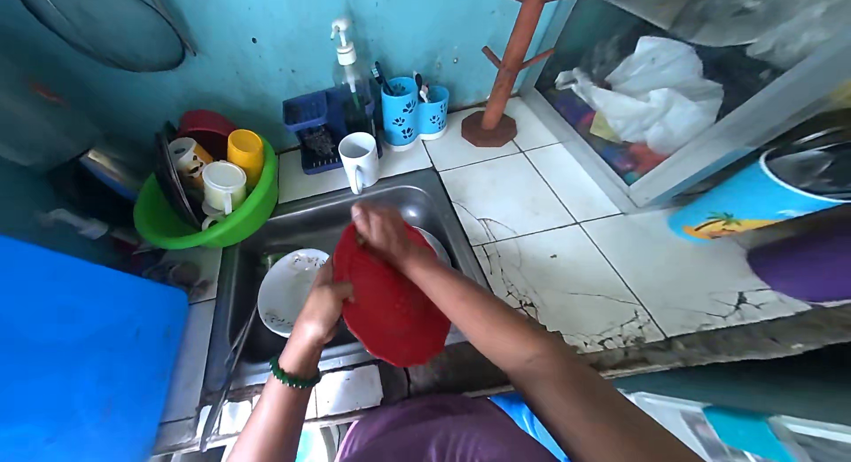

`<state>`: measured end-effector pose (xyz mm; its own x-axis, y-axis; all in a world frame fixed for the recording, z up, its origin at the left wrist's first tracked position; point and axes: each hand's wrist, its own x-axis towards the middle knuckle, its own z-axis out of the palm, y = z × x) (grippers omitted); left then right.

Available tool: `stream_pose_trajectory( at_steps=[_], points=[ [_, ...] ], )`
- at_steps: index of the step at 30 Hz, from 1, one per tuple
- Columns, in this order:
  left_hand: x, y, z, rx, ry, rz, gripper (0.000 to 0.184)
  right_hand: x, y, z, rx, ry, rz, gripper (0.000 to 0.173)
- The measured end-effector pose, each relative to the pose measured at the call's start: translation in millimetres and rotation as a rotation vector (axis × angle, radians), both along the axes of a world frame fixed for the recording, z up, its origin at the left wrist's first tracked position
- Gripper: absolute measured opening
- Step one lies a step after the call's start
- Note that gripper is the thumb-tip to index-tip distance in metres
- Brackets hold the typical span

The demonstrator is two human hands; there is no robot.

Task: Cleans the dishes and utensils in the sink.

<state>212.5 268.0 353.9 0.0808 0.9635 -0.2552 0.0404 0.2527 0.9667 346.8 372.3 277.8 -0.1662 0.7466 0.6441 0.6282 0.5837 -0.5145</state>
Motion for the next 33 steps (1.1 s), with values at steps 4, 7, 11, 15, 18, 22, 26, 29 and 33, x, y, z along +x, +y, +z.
stream_pose_trajectory(
  at_steps=[4,7,11,15,18,22,26,29,33],
  points=[
    [-17,2,-8,0.183,0.097,0.224,0.054,49,6,-23,-0.726,-0.295,-0.163,0.039],
    [-29,12,-16,0.320,0.186,0.309,0.060,69,-7,-51,-0.956,-0.436,-0.048,0.045],
    [-22,21,-32,0.422,0.280,0.290,0.068,61,-29,-61,-1.110,-0.842,0.161,0.059],
    [-6,25,-52,0.500,0.334,0.268,0.069,62,-29,-67,-1.066,-0.854,0.090,0.059],
    [-2,28,-63,0.548,0.364,0.268,0.067,58,-32,-64,-1.132,-0.859,0.126,0.052],
    [-6,33,-73,0.561,0.354,0.333,0.061,66,-18,-26,-1.155,-0.873,0.326,0.031],
    [-4,37,-77,0.436,0.170,0.445,0.046,73,-18,37,-0.922,-0.515,0.301,0.019],
    [5,37,-73,0.391,0.017,0.518,0.041,66,-20,40,-0.743,-0.392,0.218,0.026],
    [10,34,-61,0.346,-0.149,0.530,0.039,62,-7,-21,-0.514,-0.550,0.270,0.057]
  ],
)
